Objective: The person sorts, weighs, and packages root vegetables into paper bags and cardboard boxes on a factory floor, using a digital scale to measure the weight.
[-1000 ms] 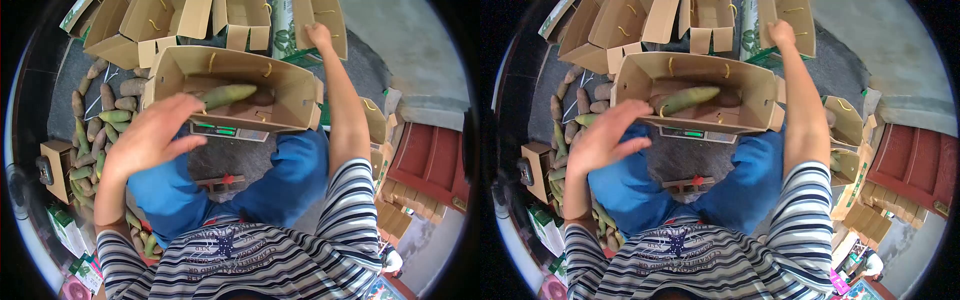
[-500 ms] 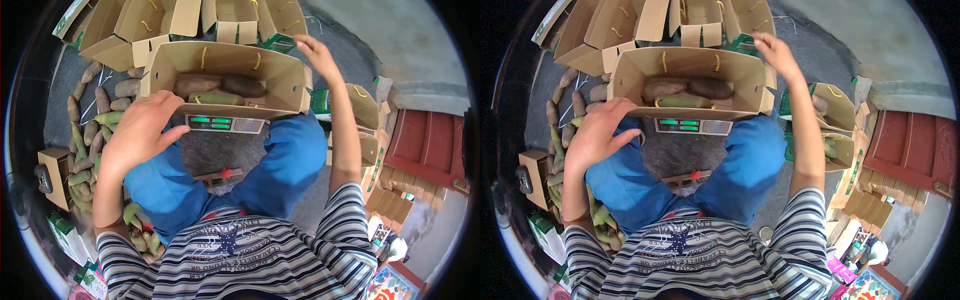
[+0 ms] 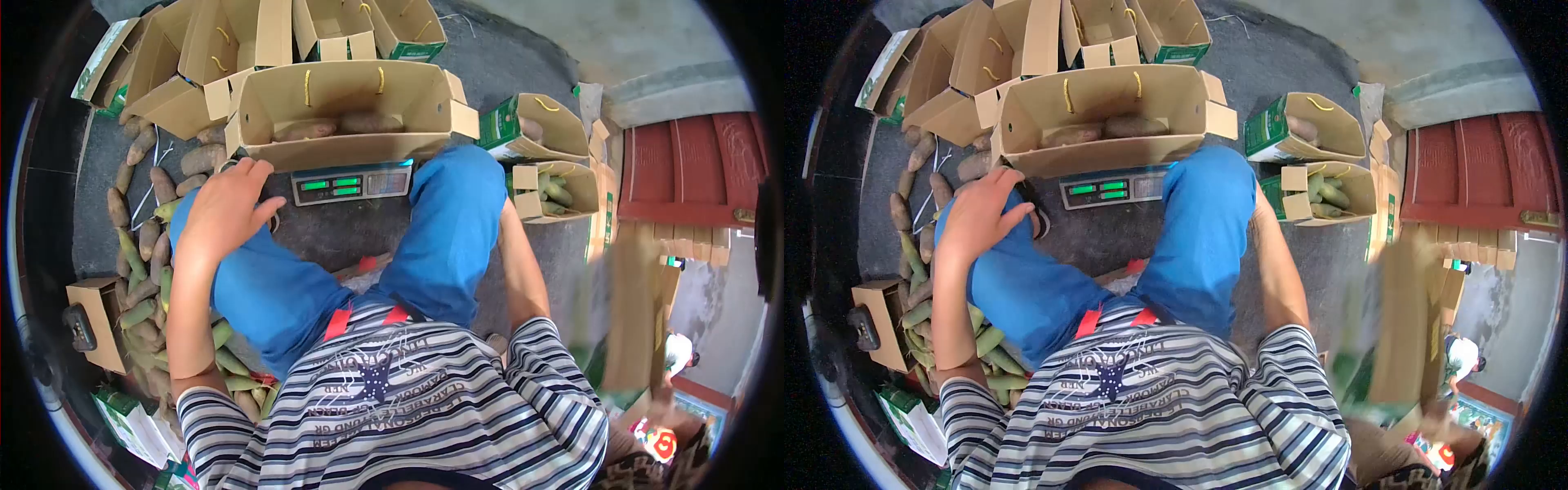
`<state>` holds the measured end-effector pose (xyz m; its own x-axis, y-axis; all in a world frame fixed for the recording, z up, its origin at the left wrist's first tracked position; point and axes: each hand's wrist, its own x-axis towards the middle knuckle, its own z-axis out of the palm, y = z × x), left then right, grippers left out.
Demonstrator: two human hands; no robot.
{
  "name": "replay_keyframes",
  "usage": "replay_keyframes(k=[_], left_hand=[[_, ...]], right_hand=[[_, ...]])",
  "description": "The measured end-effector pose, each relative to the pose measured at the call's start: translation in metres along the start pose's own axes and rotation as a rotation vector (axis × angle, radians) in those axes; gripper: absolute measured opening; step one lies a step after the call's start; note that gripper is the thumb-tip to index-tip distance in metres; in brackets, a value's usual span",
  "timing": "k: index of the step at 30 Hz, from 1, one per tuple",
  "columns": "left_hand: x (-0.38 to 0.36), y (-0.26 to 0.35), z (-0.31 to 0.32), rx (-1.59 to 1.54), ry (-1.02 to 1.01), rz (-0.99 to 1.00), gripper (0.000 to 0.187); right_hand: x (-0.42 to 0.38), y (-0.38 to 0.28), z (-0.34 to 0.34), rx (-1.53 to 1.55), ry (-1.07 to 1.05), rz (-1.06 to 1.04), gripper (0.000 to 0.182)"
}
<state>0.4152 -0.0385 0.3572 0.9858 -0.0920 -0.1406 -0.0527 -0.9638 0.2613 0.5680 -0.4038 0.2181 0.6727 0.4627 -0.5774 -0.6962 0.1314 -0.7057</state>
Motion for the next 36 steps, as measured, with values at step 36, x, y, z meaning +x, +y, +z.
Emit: replay_keyframes(k=[36], left_hand=[[0.122,0.041,0.026,0.1,-0.086,0.169,0.036]], right_hand=[[0.058,0.016,-0.068,-1.792,0.724,-0.561,0.036]])
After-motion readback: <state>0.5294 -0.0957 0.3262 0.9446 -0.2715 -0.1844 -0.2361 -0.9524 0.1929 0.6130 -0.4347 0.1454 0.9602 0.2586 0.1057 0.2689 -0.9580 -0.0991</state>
